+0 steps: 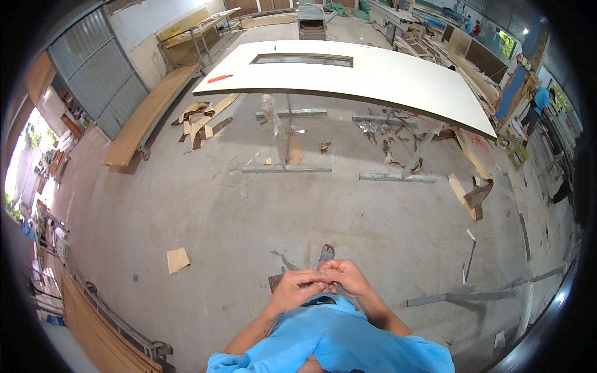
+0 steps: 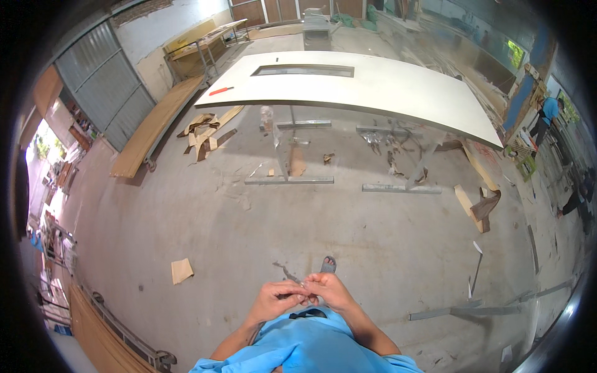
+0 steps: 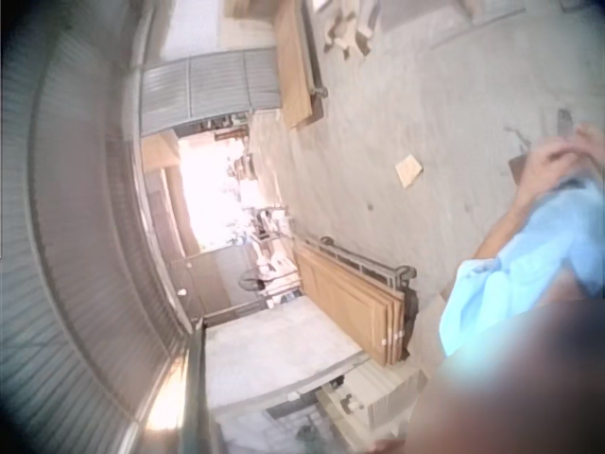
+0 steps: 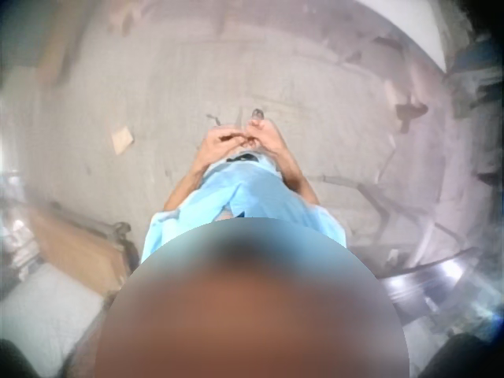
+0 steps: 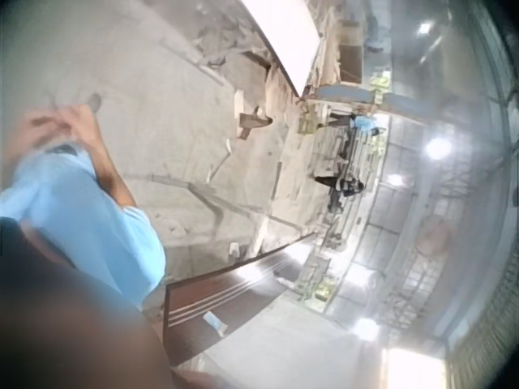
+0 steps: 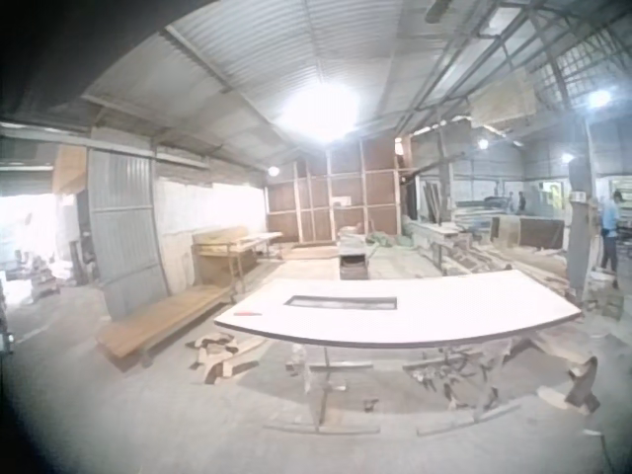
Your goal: The person walks to a dark wood table and applies small rectangular labels to its edge. They peel the backing from each label and press it onto the table surface, repeating the process for multiple labels.
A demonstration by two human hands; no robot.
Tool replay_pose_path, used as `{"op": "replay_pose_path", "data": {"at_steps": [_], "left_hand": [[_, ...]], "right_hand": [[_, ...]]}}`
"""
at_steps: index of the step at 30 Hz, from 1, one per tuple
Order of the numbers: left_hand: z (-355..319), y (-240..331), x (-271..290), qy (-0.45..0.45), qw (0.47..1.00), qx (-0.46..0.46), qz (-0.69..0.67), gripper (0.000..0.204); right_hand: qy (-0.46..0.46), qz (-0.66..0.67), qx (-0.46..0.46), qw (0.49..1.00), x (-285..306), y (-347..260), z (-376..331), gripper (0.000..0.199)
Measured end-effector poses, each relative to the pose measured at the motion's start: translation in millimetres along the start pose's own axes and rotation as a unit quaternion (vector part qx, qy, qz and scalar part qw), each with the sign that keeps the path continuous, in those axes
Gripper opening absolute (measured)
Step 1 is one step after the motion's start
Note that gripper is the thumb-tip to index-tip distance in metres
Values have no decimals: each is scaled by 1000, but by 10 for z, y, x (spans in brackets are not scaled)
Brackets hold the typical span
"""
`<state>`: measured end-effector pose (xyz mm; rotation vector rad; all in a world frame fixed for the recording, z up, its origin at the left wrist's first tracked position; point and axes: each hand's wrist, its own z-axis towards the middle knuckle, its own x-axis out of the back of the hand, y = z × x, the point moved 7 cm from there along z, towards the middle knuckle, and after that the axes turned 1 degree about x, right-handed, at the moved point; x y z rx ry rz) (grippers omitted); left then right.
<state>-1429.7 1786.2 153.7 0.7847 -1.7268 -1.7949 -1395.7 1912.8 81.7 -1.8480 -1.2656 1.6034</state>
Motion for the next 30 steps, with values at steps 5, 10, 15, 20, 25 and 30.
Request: {"op": "replay_pose_path", "data": {"at_steps": [5,10,15,20,25,30], "left_hand": [[1479,190,359,-31,999,-13,-13,19],[2568,434,643,-58,997,-40,8,20],[3628,281,946,-98,994,-6,-54,22],[4790,24,1388,-158,986,-18,-58,22],[6074,52,2151,-218,968,-58,-115,20],[6967,146,2845,-233,965,-67,-100,27]], "right_hand": [[-55,56,-1,997,542,-979,1007,20],[-78,31,-18,996,980,-1782,1706,19],[18,1,-51,999,1541,-2189,2372,18],[36,36,-15,999,2036,-2761,3209,20],[74,73,-13,994,2385,-3486,4367,18],[115,57,-55,990,2560,-4028,5291,12]]}}
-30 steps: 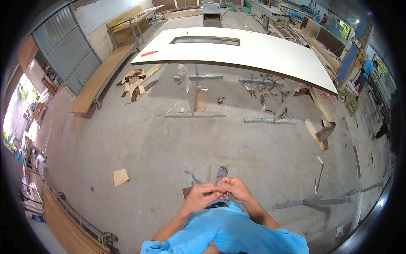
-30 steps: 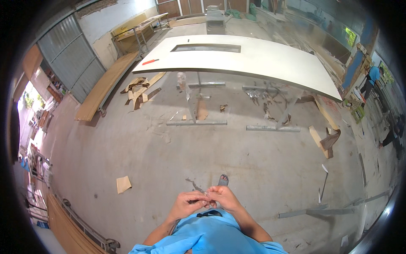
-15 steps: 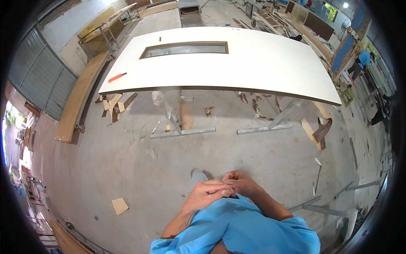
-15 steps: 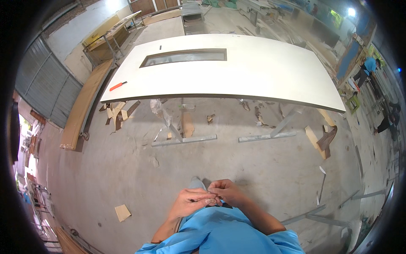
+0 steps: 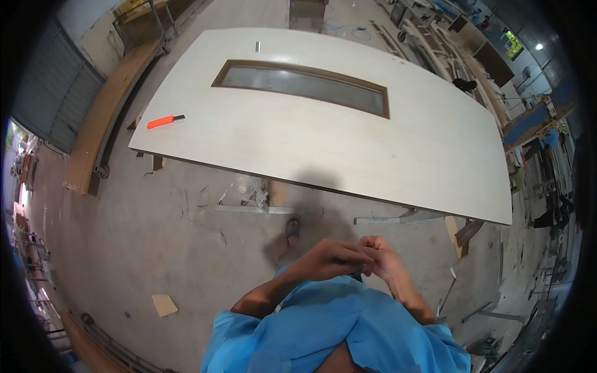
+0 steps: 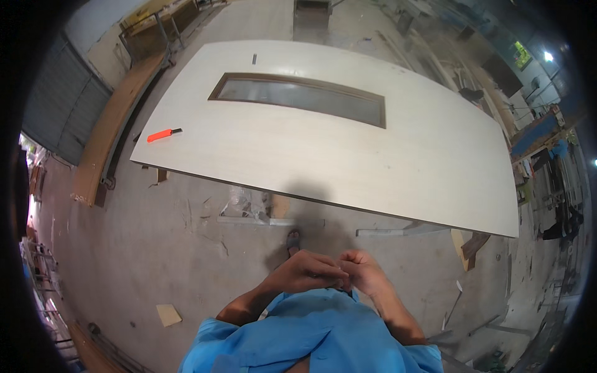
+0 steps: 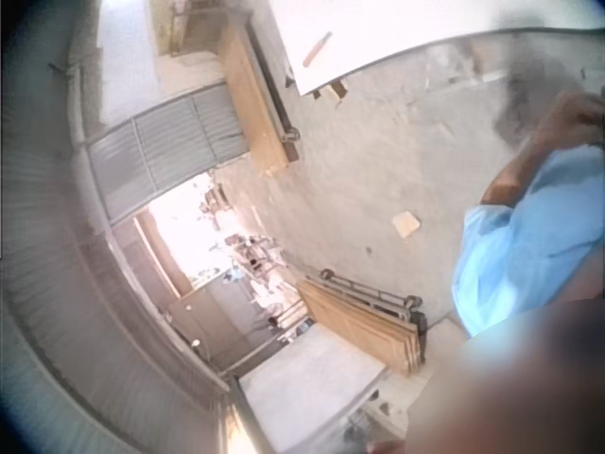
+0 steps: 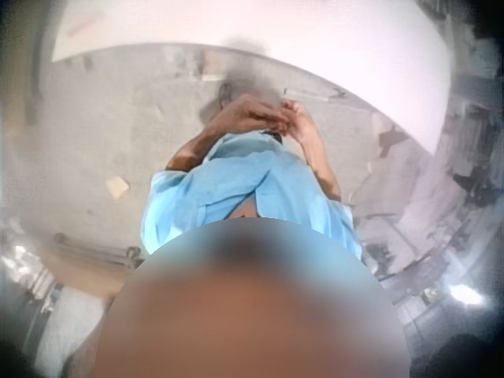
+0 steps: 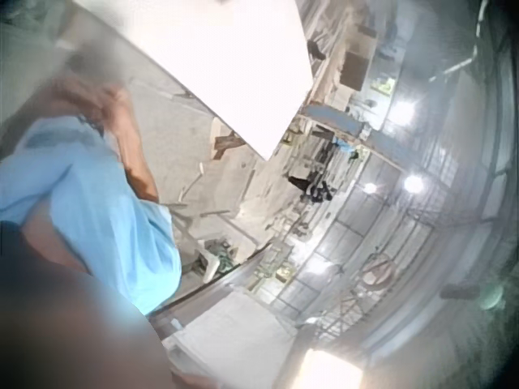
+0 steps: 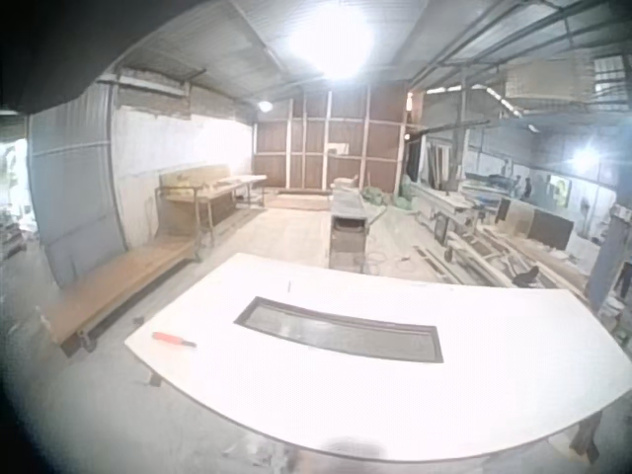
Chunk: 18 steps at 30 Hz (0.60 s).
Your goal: The person walks to a dark wood table and applies small rectangular labels to its edge. They peel the backing from each label and press it onto the table surface, repeating the process for multiple labels.
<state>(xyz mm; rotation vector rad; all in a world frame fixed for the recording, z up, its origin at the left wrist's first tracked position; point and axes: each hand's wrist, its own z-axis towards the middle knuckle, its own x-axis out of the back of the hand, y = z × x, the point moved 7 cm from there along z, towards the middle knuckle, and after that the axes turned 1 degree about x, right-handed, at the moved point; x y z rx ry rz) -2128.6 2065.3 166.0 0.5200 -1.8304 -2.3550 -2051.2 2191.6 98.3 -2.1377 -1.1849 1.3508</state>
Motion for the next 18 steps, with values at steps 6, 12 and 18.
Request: {"op": "replay_pose_path", "data": {"at_steps": [6,12,18], "left_hand": [[335,-193,627,46,996,29,-68,29],[610,-405,837,80,985,45,-146,27],[788,-463,919,113,982,78,-127,25]], "right_hand": [[27,-57,24,998,34,-386,624,19],[304,-745,272,527,821,-1209,1415,62],[387,-782,142,467,1607,-1010,1938,76]]}}
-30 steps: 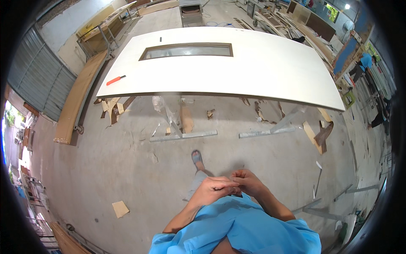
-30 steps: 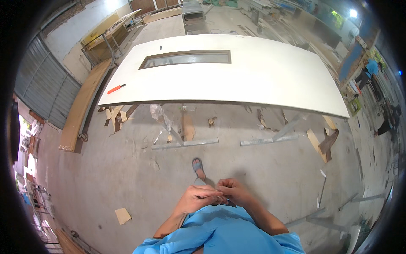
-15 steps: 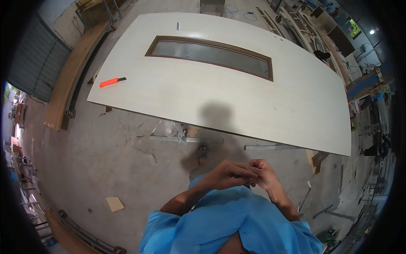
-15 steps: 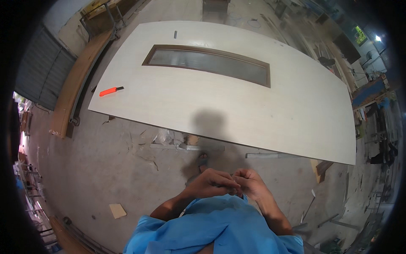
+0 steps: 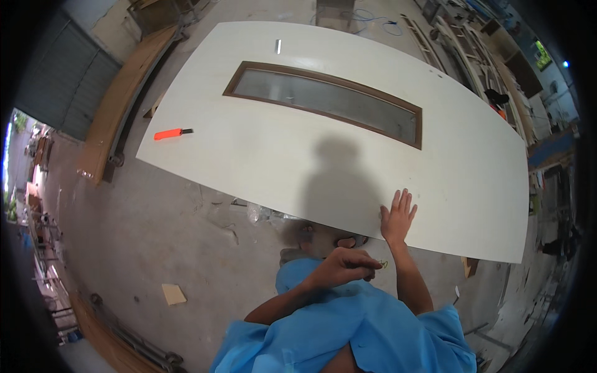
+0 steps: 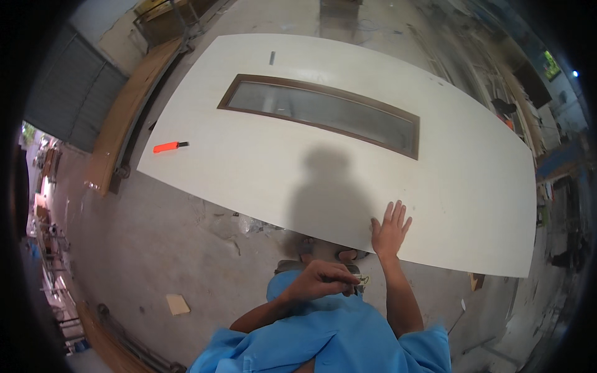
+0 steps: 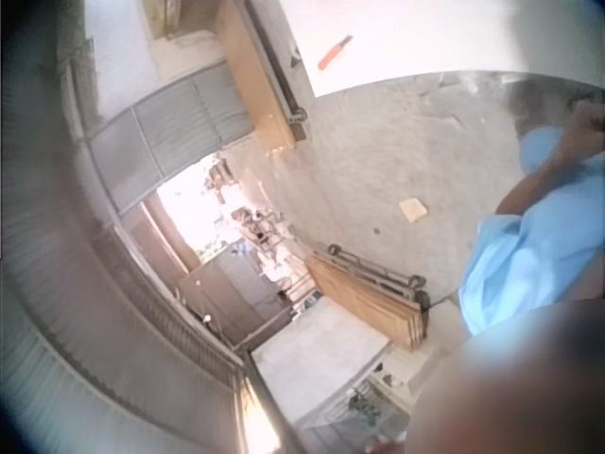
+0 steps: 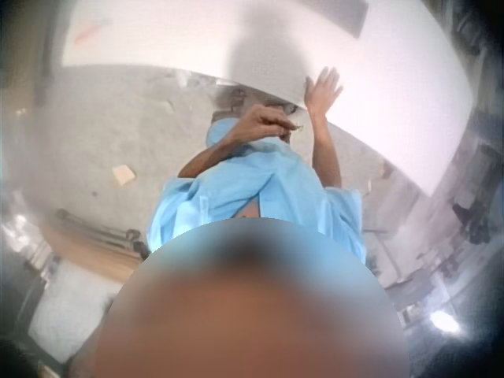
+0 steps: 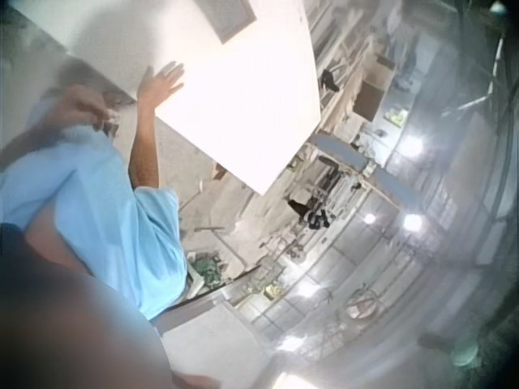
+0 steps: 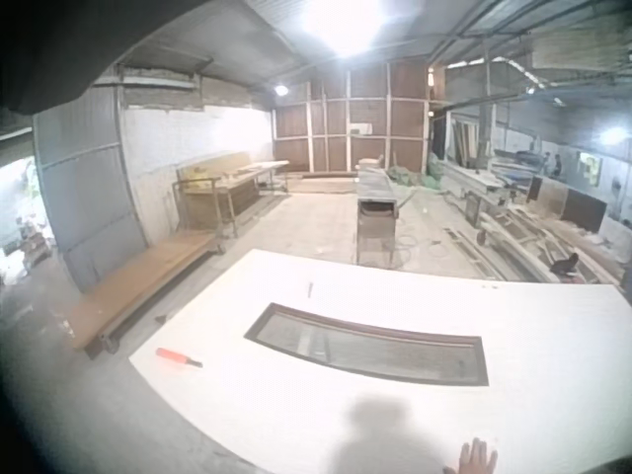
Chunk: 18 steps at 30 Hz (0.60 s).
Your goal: The person walks to a dark wood table and applies small rectangular labels to its edge. They peel the backing from each label and press it onto the table surface, repeating the process for multiple labels.
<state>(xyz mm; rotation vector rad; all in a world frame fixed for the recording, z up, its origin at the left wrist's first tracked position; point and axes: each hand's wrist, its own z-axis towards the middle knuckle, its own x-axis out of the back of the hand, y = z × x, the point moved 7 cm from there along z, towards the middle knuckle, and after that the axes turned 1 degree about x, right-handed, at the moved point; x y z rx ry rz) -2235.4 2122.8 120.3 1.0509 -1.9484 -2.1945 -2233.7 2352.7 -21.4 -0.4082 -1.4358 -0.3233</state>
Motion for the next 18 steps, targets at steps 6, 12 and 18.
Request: {"op": "replay_pose_path", "data": {"at_steps": [6,12,18], "left_hand": [[157,35,136,3,1000,-19,0,24],[261,-26,240,9,1000,5,-17,25],[261,-49,364,32,998,3,-47,26]], "right_hand": [[-2,37,85,996,59,-278,-342,84],[-34,24,137,990,-51,-480,-602,87],[-55,84,245,964,151,-211,-480,80]]}}
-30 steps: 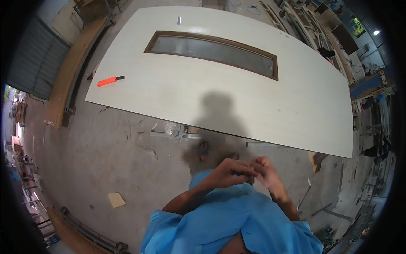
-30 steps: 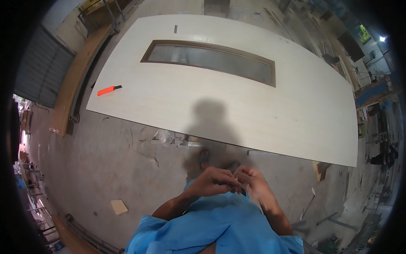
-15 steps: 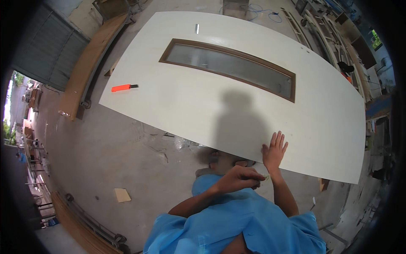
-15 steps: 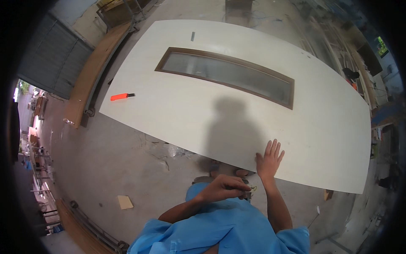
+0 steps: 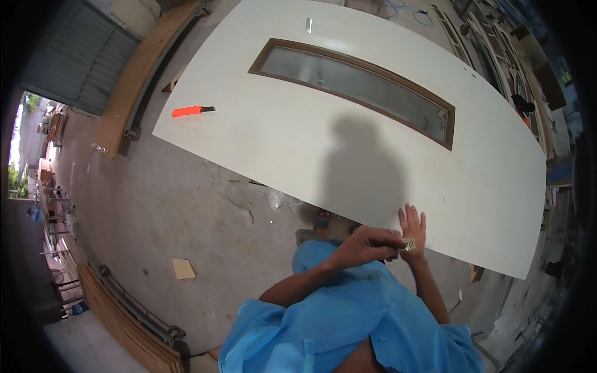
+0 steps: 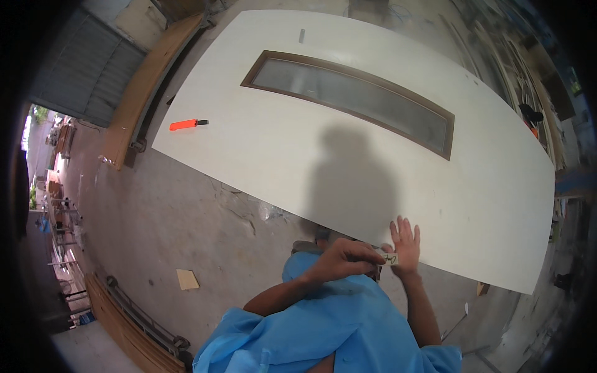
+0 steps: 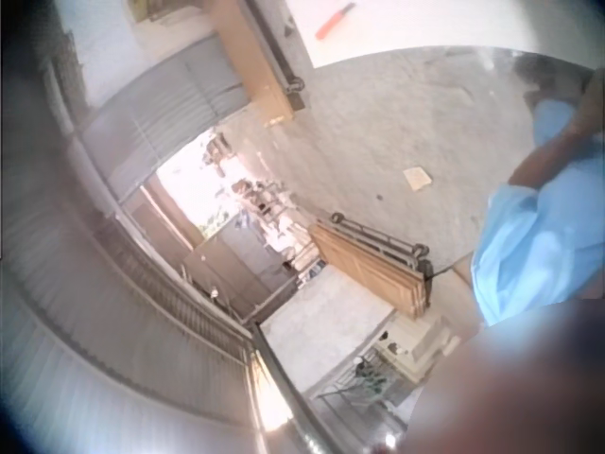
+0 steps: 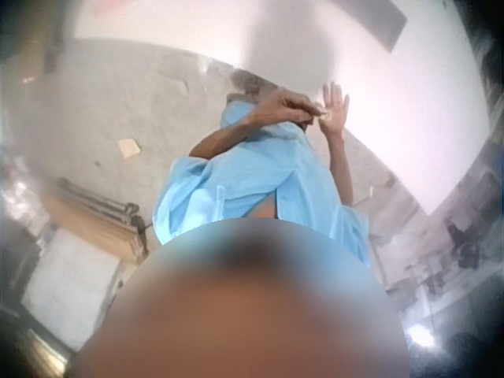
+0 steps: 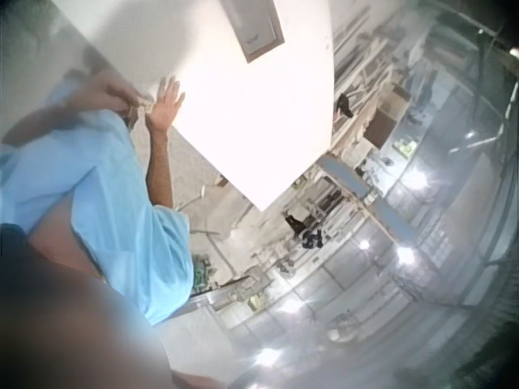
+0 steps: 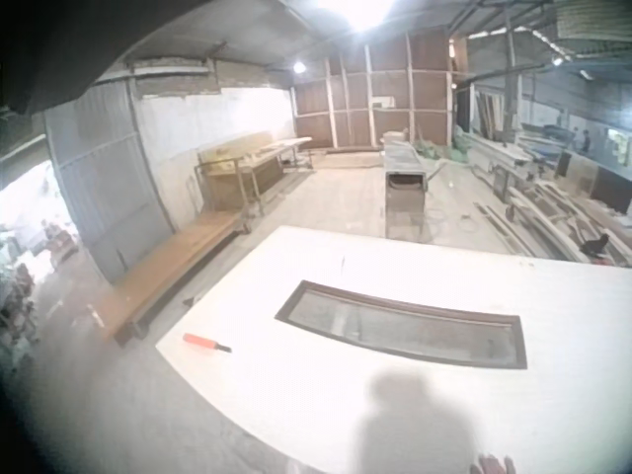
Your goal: The person walks to a dark wood table and applies small rectangular labels to its edge. They peel the backing from each label and press it onto the table surface, repeating the process for multiple labels.
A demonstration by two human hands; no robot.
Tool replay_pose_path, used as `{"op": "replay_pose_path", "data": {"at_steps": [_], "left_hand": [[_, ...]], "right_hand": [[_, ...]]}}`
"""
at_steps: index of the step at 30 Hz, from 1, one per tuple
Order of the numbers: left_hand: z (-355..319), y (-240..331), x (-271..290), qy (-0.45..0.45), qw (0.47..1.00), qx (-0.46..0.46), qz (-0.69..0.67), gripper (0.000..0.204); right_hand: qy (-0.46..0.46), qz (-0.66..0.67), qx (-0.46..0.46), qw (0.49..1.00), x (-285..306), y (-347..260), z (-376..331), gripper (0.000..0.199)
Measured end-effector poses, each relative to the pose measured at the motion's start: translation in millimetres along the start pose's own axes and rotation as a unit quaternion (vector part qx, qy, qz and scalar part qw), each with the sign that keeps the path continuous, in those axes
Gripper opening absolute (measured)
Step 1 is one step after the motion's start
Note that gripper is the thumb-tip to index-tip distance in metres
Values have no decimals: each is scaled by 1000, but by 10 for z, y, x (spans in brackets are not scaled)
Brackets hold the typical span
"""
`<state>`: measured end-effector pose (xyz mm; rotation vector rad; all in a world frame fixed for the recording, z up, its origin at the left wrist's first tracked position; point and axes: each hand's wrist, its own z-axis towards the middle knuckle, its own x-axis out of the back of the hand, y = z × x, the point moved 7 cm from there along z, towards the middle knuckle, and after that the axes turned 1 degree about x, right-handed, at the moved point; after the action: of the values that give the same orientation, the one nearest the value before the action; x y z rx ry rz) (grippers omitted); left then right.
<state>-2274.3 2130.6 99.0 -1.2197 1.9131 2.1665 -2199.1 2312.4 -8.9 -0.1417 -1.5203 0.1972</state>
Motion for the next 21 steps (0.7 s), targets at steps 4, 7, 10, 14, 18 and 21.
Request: {"op": "replay_pose_path", "data": {"at_steps": [4,7,10,14,18,21], "left_hand": [[-51,10,73,8,1000,27,-4,27],[-88,68,108,27,999,31,-15,27],[-101,89,122,51,997,53,-19,26],[-79,109,123,74,995,64,35,27],[-1,151,115,77,994,44,60,27],[61,174,79,64,992,37,99,28]], "right_hand": [[64,-36,-95,993,196,707,106,66],[120,-90,-184,971,144,1038,171,59],[135,-121,-280,943,59,1055,160,58],[32,12,-273,961,36,496,230,70],[42,618,-270,737,444,-86,302,58],[50,617,-189,762,970,-394,413,51]]}}
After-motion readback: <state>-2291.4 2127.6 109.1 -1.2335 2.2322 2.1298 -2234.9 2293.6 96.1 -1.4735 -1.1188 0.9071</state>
